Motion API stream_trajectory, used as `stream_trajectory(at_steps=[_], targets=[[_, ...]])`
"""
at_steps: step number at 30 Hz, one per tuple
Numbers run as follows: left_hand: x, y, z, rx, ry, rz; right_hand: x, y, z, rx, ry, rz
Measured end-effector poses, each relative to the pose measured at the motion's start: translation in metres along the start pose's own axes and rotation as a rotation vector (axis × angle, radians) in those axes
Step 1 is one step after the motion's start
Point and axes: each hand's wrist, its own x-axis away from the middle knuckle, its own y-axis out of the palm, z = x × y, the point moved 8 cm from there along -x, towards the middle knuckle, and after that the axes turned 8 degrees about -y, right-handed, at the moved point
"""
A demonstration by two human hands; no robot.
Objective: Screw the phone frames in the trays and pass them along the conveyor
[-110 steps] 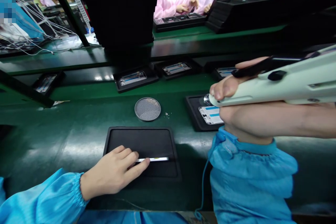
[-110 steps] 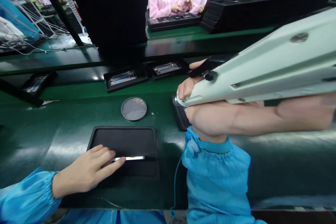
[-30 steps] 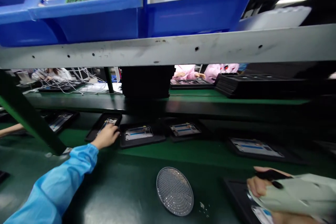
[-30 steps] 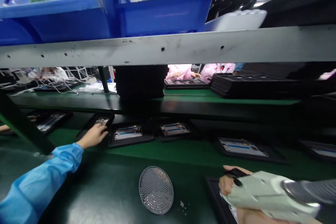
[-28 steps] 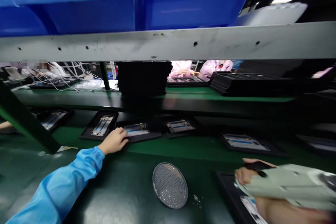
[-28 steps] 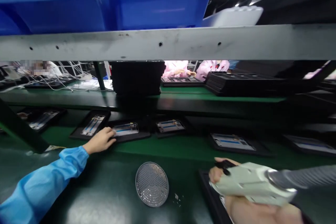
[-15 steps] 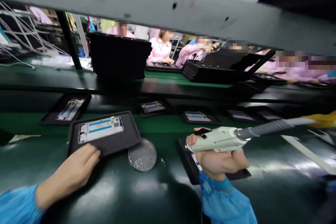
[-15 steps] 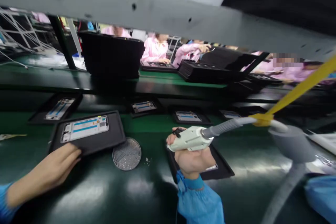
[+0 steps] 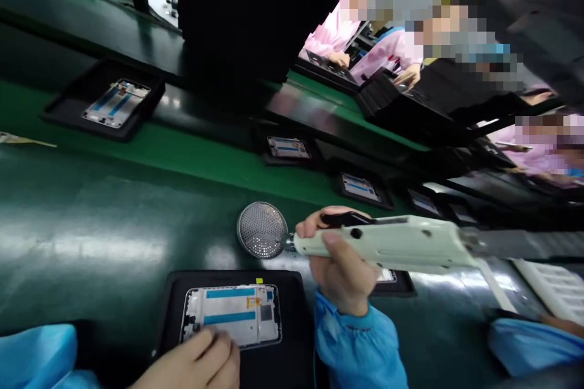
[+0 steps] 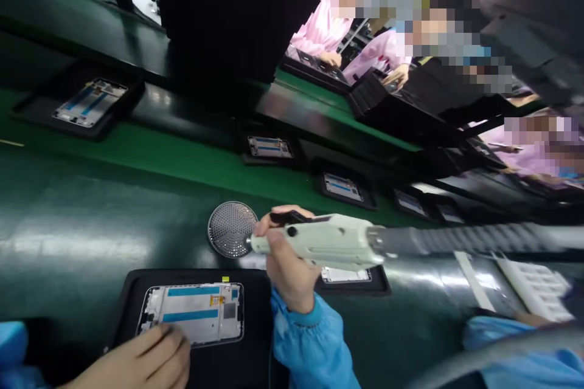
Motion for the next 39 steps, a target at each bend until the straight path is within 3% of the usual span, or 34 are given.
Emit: stream_trajectory(at_steps=[3,6,17,26,29,34,39], targets=[[-0.021,-0.014,-0.028,-0.007,-0.089,-0.025,0.008,0.026,0.017,-0.027,0.032,-0.075],[-0.026,-0.019,-0.042,0.002,-0.132,-0.048,0.014,0.036,0.028,-0.016,0.04,-0.097],[-0.025,-0.014,-0.043,0.073,-0.192,-0.042,0.018,0.032,0.037,0.035,0.045,-0.097],[-0.029,-0.016,-0.041,0.102,-0.093,-0.098,0.018,0.031,0.042,0.064,0.044,-0.092],[-0.028,-0.013,-0.042,0.094,-0.11,-0.104,0.017,0.031,0.031,0.074,0.062,-0.09],[-0.026,-0.017,-0.04,0.089,-0.14,-0.074,0.032,0.022,-0.023,0.117,0.09,-0.063],[-0.025,-0.017,-0.037,0.112,-0.131,-0.091,0.067,0.03,-0.041,0.128,0.219,-0.24]])
